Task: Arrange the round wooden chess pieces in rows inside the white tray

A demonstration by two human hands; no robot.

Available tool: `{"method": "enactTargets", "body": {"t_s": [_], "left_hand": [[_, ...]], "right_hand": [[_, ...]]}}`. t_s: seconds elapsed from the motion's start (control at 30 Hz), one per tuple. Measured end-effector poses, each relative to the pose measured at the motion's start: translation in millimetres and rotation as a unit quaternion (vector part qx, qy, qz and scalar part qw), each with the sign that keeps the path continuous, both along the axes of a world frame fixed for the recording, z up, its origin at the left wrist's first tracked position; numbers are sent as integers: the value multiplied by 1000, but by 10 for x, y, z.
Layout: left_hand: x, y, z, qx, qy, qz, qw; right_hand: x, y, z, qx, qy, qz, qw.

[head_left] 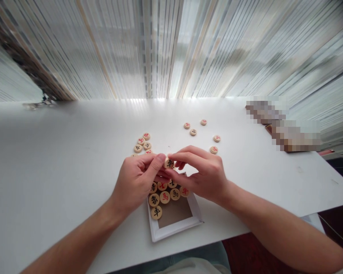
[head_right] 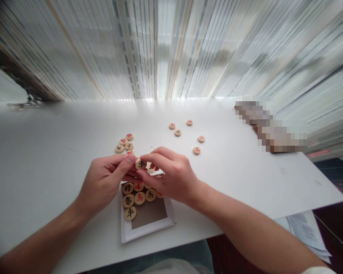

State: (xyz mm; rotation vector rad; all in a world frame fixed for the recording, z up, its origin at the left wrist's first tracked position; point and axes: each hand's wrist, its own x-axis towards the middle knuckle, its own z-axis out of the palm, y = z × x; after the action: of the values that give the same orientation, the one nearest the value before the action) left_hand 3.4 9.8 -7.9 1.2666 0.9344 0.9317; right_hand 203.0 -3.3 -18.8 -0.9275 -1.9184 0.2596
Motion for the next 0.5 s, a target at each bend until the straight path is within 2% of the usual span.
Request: {"method": "enactTargets", "body": {"t_s": [0.1,0.3,0.5], "left_hand": [[-5,3,25,5,-12,4,1000],[-37,50,20,15,-5,65,998],[-44,81,-4,38,13,69,997]], "right_hand": [[-22,4,25,-6,12,6,1000],[-59,-20,70,-9,23,20,1000],[-40,-84,154,-34,-14,30,999]]}}
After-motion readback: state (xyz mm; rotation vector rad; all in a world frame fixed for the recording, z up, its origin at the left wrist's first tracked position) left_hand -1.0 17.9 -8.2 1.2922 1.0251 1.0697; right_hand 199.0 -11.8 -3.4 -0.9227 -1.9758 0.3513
